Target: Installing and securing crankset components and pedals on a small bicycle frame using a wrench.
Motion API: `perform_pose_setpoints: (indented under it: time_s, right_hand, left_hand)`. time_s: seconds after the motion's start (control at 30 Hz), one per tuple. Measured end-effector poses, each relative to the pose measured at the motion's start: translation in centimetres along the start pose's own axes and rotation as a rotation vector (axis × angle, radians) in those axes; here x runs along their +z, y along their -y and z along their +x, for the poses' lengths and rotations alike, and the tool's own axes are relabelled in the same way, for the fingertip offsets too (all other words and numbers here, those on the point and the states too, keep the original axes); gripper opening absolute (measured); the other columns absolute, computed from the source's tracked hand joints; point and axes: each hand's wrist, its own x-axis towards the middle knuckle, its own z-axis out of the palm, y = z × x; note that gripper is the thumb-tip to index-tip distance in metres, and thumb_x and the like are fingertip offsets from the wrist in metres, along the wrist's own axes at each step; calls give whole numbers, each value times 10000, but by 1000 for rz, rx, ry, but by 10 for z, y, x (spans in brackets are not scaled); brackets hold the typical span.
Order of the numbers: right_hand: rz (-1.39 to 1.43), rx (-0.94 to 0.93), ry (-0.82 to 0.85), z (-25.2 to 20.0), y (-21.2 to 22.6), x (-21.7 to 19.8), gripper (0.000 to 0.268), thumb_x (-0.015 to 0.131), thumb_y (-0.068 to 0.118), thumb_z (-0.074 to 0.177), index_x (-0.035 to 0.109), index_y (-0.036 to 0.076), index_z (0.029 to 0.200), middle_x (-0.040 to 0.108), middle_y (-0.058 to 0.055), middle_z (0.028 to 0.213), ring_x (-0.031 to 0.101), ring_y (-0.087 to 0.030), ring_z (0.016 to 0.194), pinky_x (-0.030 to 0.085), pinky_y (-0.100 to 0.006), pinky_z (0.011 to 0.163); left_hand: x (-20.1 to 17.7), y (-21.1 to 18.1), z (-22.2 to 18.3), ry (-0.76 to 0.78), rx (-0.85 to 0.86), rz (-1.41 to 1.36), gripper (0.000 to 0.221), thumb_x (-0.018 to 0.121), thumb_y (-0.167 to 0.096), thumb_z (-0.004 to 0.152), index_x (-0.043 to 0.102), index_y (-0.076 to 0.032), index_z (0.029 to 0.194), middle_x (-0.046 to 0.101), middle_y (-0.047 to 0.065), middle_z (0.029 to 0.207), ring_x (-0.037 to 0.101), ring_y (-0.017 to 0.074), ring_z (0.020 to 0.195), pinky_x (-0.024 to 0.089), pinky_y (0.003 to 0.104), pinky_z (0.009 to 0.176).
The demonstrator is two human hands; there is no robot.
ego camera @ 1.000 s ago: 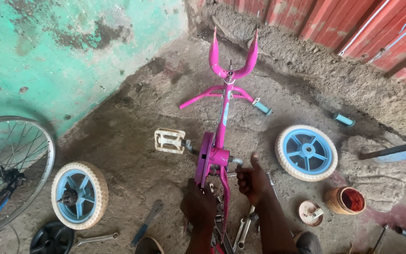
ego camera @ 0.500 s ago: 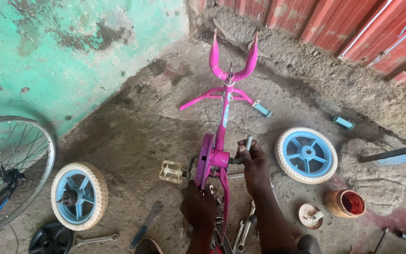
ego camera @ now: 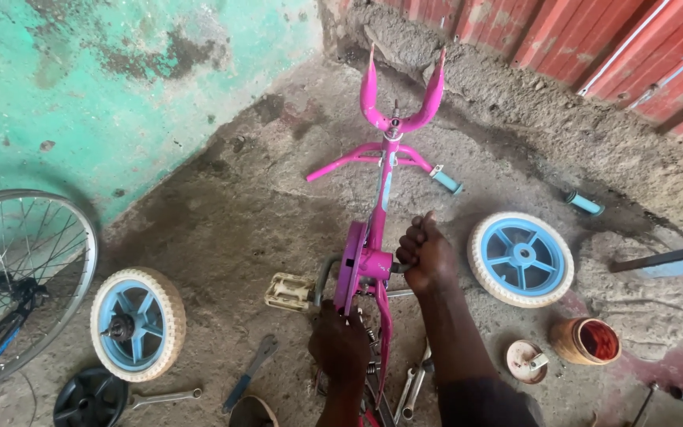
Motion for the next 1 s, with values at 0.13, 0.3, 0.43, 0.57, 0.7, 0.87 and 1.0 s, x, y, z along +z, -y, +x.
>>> perform_pose_setpoints:
  time_s: [0.13, 0.3, 0.43, 0.57, 0.7, 0.87, 1.0]
  right_hand:
    - [20, -9, -19, -2, -7, 0, 315, 394, 345, 1152, 516, 120, 968, 305, 75, 627, 216, -48, 495, 189, -222, 426]
    - [-103, -58, 15, -3, -2, -2, 376, 415, 386, 1134, 529, 71, 963, 273, 73, 606, 208, -53, 476, 182, -243, 432]
    - [-183, -52, 1, -10, 4, 7, 345, 380, 317, 1146, 545, 57, 991, 253, 63, 616, 205, -67, 480, 185, -263, 429]
    - [-185, -63, -43, -14, 1, 12, 344, 367, 305, 1150, 548, 58, 993, 265, 66, 621, 207, -63, 489, 192, -261, 451]
    - [-159, -76, -8, -10, -1, 8, 387, 379, 369, 1150, 536, 81, 944, 276, 65, 619, 198, -60, 500, 187, -261, 465]
    - [-183, -80, -49, -16, 1, 13, 380, 383, 358, 1147, 544, 85, 938, 274, 66, 619, 208, -67, 500, 195, -264, 465]
    - [-163, -56, -32, -10, 0, 8, 301, 389, 268, 1139, 553, 72, 981, 295, 64, 622, 226, -64, 498, 194, -259, 462]
  left_hand:
    - [-3, -2, 1, -24, 11, -21, 275, 754, -294, 882, 636, -73, 994, 720, 124, 740, 684, 332, 550, 526, 474, 560]
    - [-8, -6, 0, 31, -20, -2, 263, 723, -302, 901, 631, -87, 1021, 721, 113, 698, 696, 330, 541, 536, 472, 545]
    - [1, -2, -4, -33, 43, 4, 339, 717, -328, 902, 636, -45, 1069, 722, 136, 755, 682, 336, 545, 527, 466, 545]
    - [-1, -4, -2, 14, -16, 0, 302, 715, -326, 904, 645, -60, 1027, 730, 132, 726, 690, 350, 553, 529, 485, 564]
    - [2, -2, -1, -14, 11, 29, 317, 721, -332, 910, 634, -50, 1026, 716, 115, 758, 683, 313, 563, 532, 462, 552]
    - [-3, -6, -1, 22, -16, 22, 339, 686, -369, 951, 635, -44, 1033, 730, 129, 758, 692, 308, 537, 548, 465, 545]
    - [-2, -4, -1, 18, -23, 5, 316, 716, -345, 917, 634, -56, 1016, 732, 129, 762, 691, 325, 554, 539, 478, 557]
